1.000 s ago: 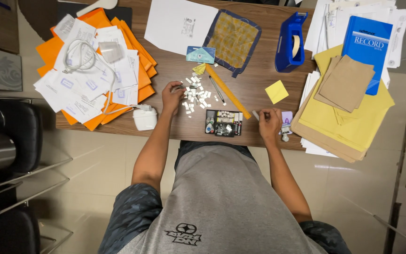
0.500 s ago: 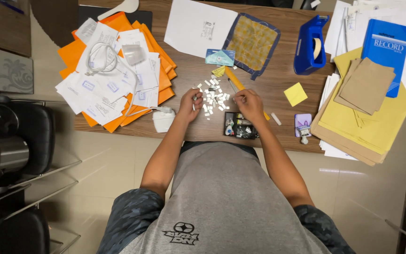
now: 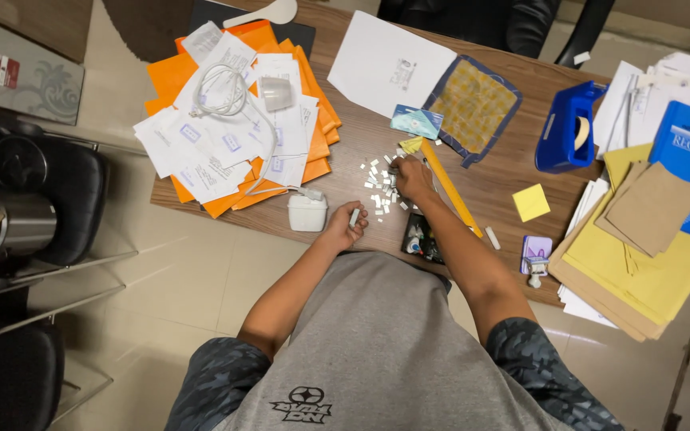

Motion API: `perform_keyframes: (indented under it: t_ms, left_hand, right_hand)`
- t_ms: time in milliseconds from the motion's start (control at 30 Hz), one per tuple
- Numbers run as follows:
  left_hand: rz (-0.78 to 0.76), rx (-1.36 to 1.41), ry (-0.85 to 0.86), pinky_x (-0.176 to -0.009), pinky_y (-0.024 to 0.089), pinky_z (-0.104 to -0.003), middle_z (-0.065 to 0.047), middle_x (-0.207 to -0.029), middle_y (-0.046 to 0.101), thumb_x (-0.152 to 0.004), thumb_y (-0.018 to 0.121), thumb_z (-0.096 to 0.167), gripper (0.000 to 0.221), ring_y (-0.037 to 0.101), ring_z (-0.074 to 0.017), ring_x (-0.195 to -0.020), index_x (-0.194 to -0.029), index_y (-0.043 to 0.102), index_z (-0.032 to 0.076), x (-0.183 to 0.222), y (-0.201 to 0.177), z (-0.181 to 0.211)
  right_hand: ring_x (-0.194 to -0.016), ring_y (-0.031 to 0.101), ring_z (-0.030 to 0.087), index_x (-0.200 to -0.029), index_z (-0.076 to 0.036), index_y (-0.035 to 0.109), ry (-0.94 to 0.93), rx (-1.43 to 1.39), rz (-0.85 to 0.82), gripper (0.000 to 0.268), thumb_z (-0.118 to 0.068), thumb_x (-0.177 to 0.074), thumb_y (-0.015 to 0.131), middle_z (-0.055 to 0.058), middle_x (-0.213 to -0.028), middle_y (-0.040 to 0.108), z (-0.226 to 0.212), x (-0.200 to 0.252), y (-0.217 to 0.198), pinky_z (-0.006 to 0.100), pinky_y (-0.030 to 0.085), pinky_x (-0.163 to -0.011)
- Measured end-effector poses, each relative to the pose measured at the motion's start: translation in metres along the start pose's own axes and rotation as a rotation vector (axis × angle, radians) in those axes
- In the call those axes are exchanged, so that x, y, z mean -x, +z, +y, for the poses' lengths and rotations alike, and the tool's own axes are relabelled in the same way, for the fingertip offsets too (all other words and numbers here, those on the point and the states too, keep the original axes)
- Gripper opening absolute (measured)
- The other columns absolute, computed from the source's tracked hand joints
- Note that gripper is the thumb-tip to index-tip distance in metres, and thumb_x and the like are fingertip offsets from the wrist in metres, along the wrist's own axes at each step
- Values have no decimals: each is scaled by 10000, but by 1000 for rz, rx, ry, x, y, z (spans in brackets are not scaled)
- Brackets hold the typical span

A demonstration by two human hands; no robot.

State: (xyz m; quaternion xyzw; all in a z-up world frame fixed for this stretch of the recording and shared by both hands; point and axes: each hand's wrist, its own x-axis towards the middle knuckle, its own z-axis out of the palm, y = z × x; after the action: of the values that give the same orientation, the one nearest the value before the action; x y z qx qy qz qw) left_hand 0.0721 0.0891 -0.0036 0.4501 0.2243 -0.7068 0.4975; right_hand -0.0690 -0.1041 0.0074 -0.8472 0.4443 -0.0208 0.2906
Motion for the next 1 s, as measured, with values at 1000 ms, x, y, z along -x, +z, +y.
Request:
perform_keyframes:
  t_ms: [1000]
  left_hand:
    - [-41, -21, 95, -693, 556, -318, -157, -1028, 729, -949, 576, 164, 190, 701, -272, -895, -1052, 609, 8, -28, 1, 10]
  right_hand:
    - [-732, 711, 219, -1119, -111, 751, 17, -453, 102, 276, -97, -850, 694, 82, -881, 728, -21, 39, -40, 328, 548, -686]
